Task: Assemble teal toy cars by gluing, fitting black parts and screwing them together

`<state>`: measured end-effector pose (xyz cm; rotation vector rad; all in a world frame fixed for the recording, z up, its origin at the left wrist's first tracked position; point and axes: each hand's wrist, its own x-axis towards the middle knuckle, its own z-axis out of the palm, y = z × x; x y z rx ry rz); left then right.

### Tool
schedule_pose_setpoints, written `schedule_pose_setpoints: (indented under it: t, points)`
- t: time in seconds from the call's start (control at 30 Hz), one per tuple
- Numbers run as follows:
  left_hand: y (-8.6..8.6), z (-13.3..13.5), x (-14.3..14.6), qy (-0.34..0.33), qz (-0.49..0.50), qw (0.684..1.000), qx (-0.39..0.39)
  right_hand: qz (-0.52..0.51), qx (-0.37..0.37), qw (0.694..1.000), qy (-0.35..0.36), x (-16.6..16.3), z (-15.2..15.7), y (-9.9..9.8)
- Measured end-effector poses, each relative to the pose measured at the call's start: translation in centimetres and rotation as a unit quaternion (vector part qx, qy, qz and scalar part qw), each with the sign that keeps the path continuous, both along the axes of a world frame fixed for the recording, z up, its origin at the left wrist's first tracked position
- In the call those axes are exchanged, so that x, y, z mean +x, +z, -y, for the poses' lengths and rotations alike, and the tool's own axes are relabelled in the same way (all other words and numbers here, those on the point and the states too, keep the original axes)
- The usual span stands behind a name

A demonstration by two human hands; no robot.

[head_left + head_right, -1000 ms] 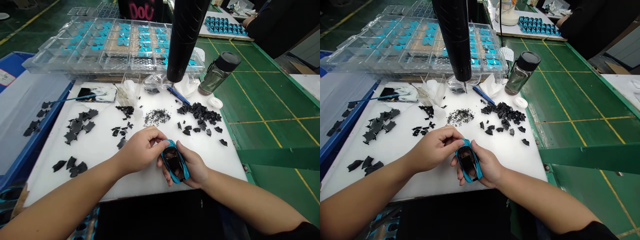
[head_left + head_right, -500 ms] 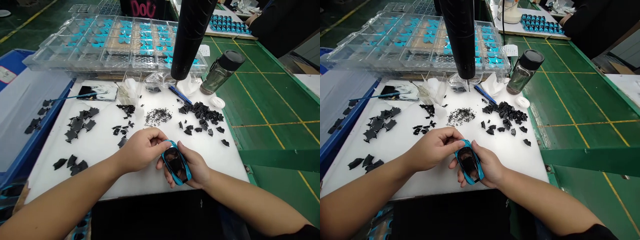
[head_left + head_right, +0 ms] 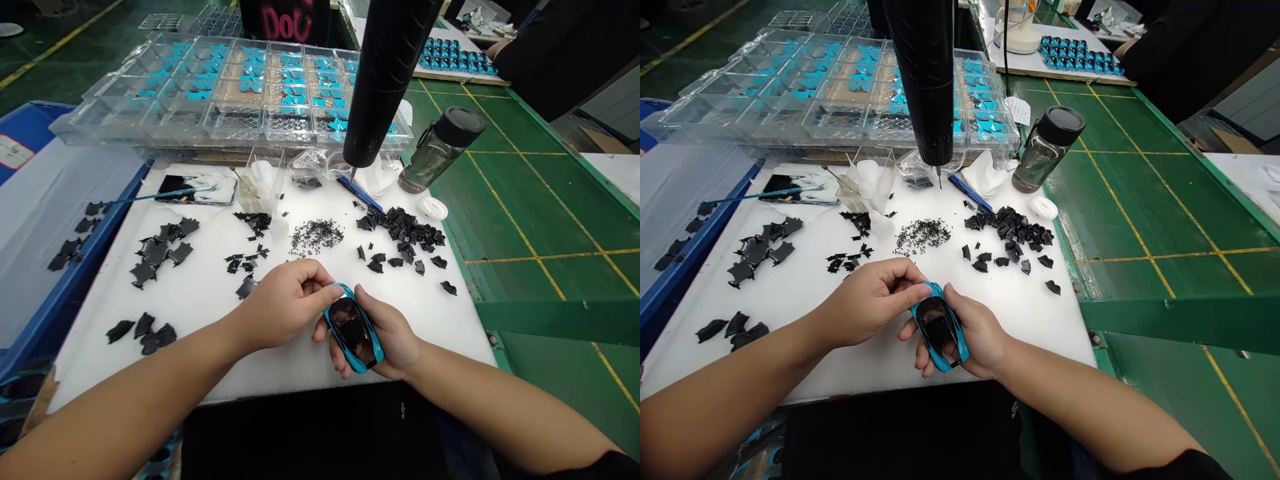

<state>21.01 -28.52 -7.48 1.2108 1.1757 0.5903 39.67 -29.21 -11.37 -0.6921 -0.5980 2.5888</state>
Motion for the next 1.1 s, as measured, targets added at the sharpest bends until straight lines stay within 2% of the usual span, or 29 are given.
schedule_pose_setpoints:
  t: [0.27,0.43,0.7,0.87,1.1]
  points:
    - [-0.1,-0.3,-0.2,-0.009,0.046,0.999,-0.021,0.049,0.017,0.999,0.018,0.2,0.1,-0.1]
    - [-0.1,-0.1,-0.2,-0.005,0.026,1.0,-0.01,0.066,0.023,0.998,-0.002,0.0,0.2,0.1]
    - [-0.3,-0.1,-0.3,-0.008,0.056,0.998,-0.014,0.047,0.041,0.997,-0.049,-0.1,0.4,0.2]
    - [-0.4,-0.3,-0.5,0.004,0.058,0.998,-0.017,0.042,0.1,0.992,-0.07,0.1,0.6,0.0]
    - [-0.2,-0.3,-0.6,0.014,0.007,1.0,-0.007,0.124,0.216,0.968,-0.019,1.0,0.6,0.9]
